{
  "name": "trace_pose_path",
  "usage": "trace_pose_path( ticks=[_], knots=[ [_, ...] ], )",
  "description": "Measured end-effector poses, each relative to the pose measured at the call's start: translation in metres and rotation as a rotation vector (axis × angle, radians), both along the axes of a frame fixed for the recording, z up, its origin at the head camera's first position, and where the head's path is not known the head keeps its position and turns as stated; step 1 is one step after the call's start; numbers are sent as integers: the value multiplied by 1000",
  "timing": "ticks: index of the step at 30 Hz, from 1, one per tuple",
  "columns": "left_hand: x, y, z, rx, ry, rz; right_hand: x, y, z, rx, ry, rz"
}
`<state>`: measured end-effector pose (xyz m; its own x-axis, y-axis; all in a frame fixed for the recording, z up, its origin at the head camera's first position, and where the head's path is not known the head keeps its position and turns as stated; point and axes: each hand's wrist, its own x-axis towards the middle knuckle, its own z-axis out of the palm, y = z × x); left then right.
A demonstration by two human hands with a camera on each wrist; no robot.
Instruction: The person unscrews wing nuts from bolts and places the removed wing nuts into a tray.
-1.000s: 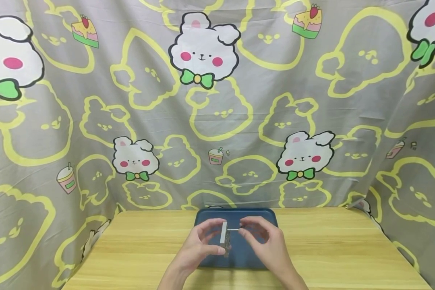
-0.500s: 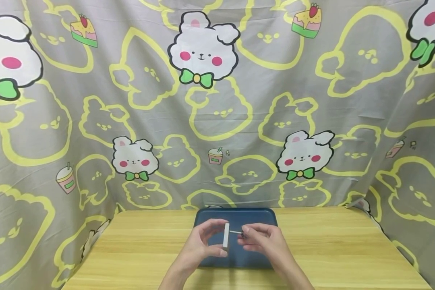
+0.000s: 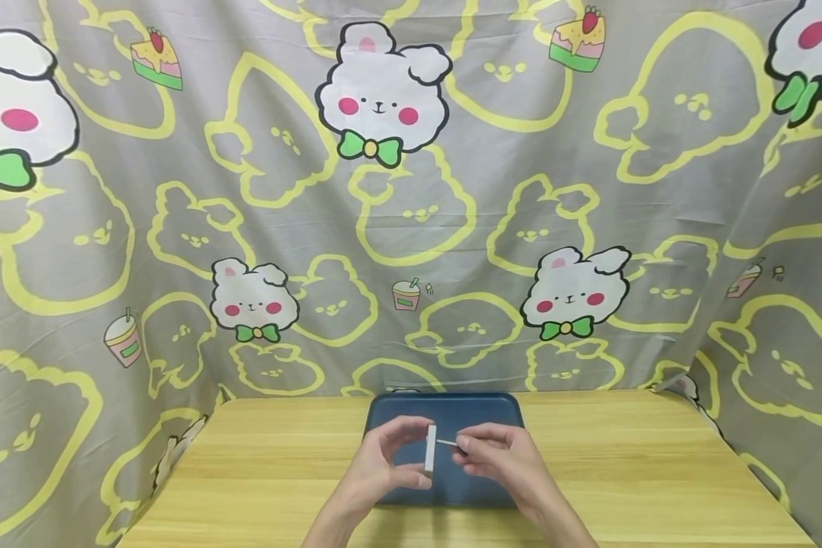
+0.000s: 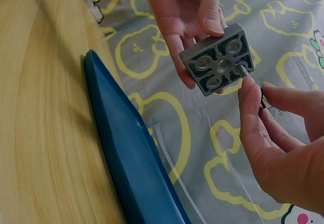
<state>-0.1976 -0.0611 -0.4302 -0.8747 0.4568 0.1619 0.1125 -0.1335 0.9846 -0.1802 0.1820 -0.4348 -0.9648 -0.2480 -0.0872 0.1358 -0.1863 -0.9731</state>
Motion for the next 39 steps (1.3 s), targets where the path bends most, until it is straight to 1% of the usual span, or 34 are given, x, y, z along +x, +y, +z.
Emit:
trace_pose_path(
  ticks=[4, 9, 14, 18, 23, 33, 36, 39],
  knots=[
    [0, -1, -1, 8, -10, -2, 2, -2, 1, 62, 68, -33],
    [-2, -3, -2, 36, -31, -16, 4, -6, 0, 193, 222, -100],
    [-4, -5, -4, 36, -30, -25, 4, -10, -1, 260, 362, -124],
    [-5, -6, -5, 24, -22, -24, 4, -12, -2, 301, 448, -146],
    [-6, -6, -6, 26, -31, -24, 5, -14, -2, 332, 497, -187],
    [-6, -3, -8, 43, -61, -29, 8, -12, -2, 361, 511, -207],
    [-8, -4, -8, 43, -61, -28, 6, -12, -2, 377, 551, -230],
    [-9, -5, -9, 42, -70, -28, 4, -10, -2, 408, 627, -269]
  ],
)
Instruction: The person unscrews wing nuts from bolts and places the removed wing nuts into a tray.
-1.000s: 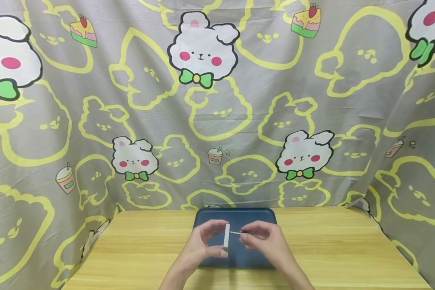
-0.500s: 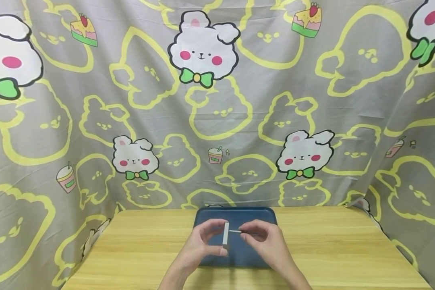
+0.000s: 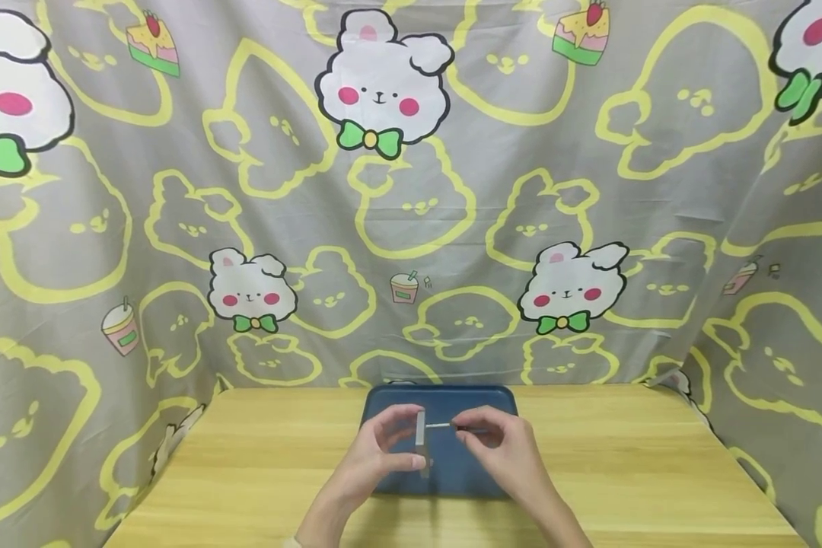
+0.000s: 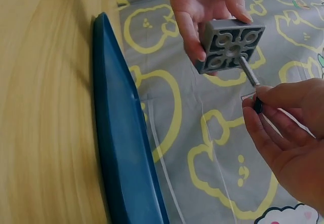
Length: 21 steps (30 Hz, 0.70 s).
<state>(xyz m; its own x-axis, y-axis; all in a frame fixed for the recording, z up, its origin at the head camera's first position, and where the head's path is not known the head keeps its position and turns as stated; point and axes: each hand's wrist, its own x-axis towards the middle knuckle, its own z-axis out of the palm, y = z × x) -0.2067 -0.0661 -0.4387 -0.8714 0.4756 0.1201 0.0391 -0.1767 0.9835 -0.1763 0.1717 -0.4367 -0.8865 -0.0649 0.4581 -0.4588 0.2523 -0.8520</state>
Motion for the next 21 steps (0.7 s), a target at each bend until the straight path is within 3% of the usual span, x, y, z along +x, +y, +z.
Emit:
trace_pose_path(
  ticks=[5, 14, 21],
  knots=[
    [1, -3, -5, -11, -15, 20, -2, 3, -3, 75, 84, -41],
    [-1, 2, -7, -64, 124, -56, -11, 11, -5, 185, 90, -118],
    [11, 3, -8, -54, 65, -85, -14, 15, -11, 225, 52, -172]
  ],
)
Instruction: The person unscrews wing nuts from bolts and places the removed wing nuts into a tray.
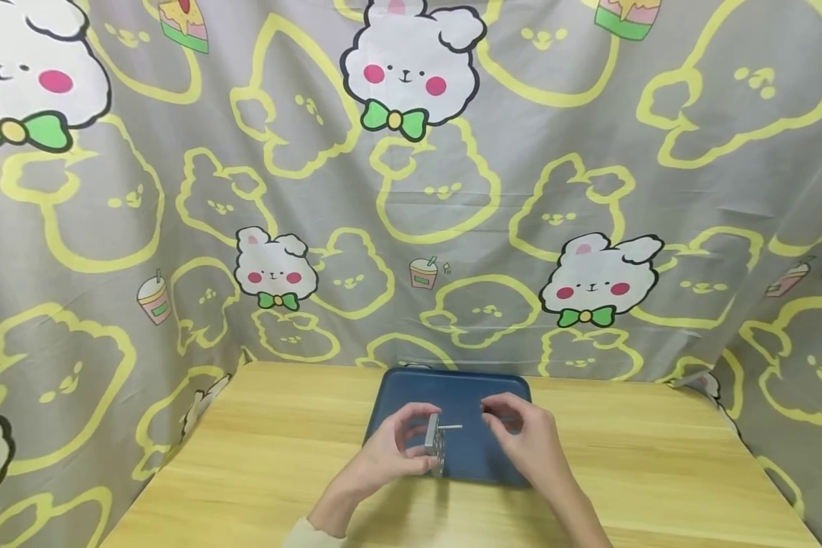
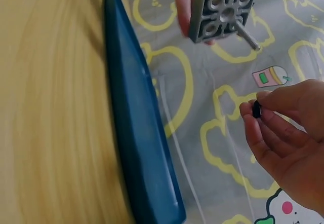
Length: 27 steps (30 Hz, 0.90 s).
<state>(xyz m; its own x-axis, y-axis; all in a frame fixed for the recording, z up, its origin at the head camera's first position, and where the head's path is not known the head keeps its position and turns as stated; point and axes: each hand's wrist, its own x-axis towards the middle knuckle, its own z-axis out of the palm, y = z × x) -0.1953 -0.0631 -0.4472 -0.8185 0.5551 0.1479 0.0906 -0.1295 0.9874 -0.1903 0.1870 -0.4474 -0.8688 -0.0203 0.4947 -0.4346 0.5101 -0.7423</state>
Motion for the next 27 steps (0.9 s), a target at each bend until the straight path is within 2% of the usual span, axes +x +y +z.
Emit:
trace_pose_path(
  ticks=[4, 7, 10, 14, 17, 23, 27],
  knots=[
    [7, 5, -5, 0, -13, 7, 1, 8, -3, 50, 0, -55],
    [13, 9, -10, -6, -17, -3, -1, 13, -5, 72, 12, -61],
    [20, 13, -17, -4, -53, -48, -5, 16, -6, 90, -16, -29],
    [28, 20, -28, -13, -103, -143, -9, 18, -10, 105, -76, -2],
    [34, 28, -34, -37, -118, -176, -11, 18, -13, 124, -84, 6],
    [44, 43, -38, -140, -113, -132, -15, 18, -16, 150, -74, 33],
    [46, 48, -40, -267, -52, -85, -16, 18, -18, 182, -88, 31]
  ],
)
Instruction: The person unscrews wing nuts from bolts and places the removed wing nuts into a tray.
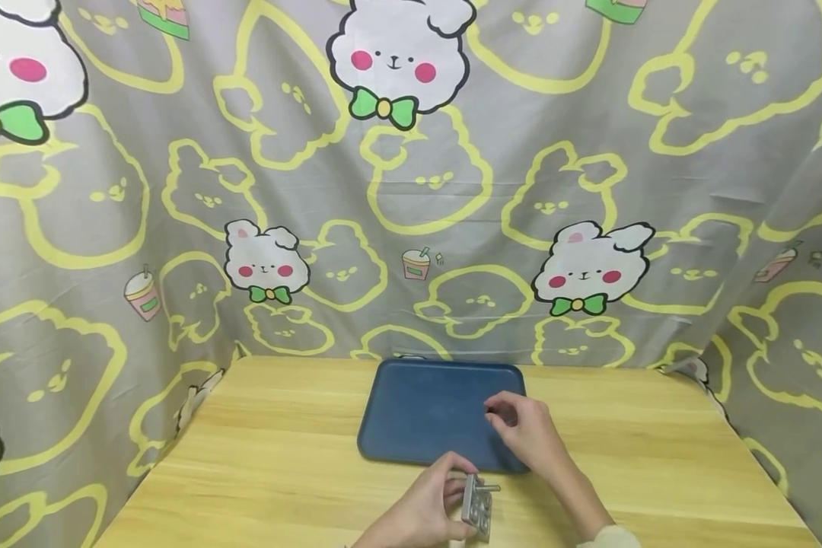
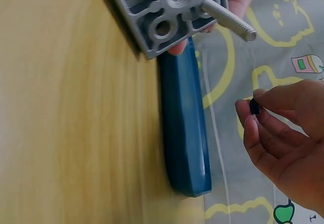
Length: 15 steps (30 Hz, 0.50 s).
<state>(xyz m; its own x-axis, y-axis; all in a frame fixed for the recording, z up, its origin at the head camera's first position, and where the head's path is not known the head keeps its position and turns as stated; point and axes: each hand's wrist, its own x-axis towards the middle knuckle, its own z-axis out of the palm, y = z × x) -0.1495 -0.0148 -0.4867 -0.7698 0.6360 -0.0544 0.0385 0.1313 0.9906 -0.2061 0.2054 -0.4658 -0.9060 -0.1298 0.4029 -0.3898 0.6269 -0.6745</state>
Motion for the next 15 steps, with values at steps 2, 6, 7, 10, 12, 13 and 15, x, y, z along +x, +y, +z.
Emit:
trace_pose_path(
  ticks=[2, 6, 7, 10, 12, 13, 15],
  knots=[
    [-1, -1, -1, -55, 50, 15, -1, 0, -1, 14, -13, 4],
    [-2, -9, -2, -181, 147, 61, -3, 1, -3, 27, -47, 12],
    [-1, -12, -3, -211, 185, 76, -4, 1, -4, 32, -53, 11],
    [-1, -22, -1, -345, 283, 108, -6, 2, -8, 55, -73, 19],
    [-1, -28, 1, -422, 377, 116, -6, 2, -11, 69, -85, 33],
    [-1, -30, 1, -463, 424, 116, -7, 3, -13, 77, -86, 46],
    [-2, -34, 2, -529, 487, 115, -7, 2, -17, 92, -89, 75]
  ],
)
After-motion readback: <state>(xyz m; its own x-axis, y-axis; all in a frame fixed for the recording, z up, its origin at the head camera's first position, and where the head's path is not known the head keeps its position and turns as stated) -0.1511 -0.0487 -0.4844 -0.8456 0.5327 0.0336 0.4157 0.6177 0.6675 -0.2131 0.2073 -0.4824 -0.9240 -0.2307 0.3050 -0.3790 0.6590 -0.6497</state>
